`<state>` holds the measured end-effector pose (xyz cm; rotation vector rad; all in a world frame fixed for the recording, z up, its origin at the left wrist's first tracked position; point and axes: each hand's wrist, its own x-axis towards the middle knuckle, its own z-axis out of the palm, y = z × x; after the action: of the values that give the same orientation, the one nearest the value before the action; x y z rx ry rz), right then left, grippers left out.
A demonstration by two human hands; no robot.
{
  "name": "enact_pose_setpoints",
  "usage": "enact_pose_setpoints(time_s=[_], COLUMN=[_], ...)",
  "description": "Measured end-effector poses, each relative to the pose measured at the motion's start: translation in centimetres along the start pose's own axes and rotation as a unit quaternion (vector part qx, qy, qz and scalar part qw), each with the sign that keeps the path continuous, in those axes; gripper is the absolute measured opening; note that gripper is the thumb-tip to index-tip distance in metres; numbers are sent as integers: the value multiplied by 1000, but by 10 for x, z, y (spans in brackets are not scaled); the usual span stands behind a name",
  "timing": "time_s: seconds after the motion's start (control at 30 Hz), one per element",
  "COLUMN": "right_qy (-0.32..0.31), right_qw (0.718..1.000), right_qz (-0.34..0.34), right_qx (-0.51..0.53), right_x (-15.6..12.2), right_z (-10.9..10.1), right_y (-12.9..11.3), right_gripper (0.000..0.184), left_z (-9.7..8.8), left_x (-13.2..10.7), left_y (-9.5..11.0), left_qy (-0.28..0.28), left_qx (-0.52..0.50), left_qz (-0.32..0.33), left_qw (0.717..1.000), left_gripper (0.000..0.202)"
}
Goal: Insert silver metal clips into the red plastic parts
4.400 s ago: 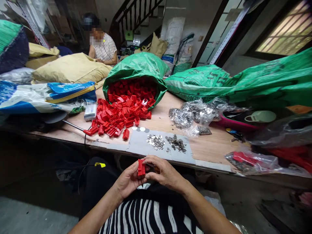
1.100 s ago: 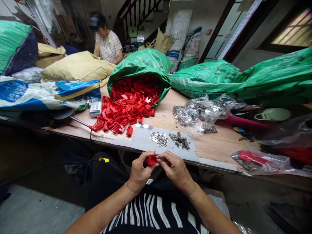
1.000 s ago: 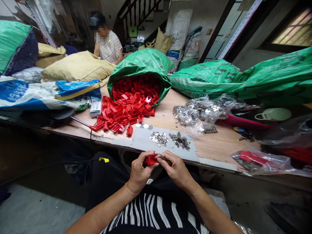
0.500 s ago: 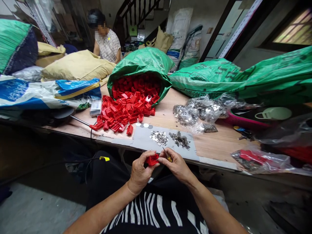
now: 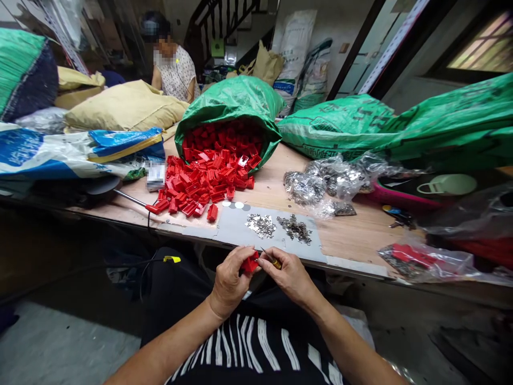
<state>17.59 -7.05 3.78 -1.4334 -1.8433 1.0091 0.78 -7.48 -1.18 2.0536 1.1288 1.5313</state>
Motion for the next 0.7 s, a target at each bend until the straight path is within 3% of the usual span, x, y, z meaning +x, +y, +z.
enact_pose_setpoints(time_s=[0.07, 0.17, 0.33, 0.53, 0.7], right_qy=[10, 12, -71, -103, -91], right_qw=[1000, 999, 992, 985, 981], right_qz=[-6, -35, -103, -136, -164], right_qx=[-9, -6, 10, -17, -48], right_x=[1, 4, 6, 9, 13], right_z=[0, -3, -13, -20, -19], right_y=[-2, -3, -2, -5, -4], right_gripper=[17, 12, 18, 16, 14], left_z=[-1, -4, -11, -15, -17], left_x=[1, 6, 17, 20, 21], left_y=[2, 6, 10, 12, 13], left_qy=[-1, -26, -56, -80, -90], left_qx=[-3, -40, -125, -242, -239], left_qz=[-6, -68, -153, -226, -219], left_qw=[1000, 997, 979, 940, 942], left_gripper=[39, 39, 35, 41, 39])
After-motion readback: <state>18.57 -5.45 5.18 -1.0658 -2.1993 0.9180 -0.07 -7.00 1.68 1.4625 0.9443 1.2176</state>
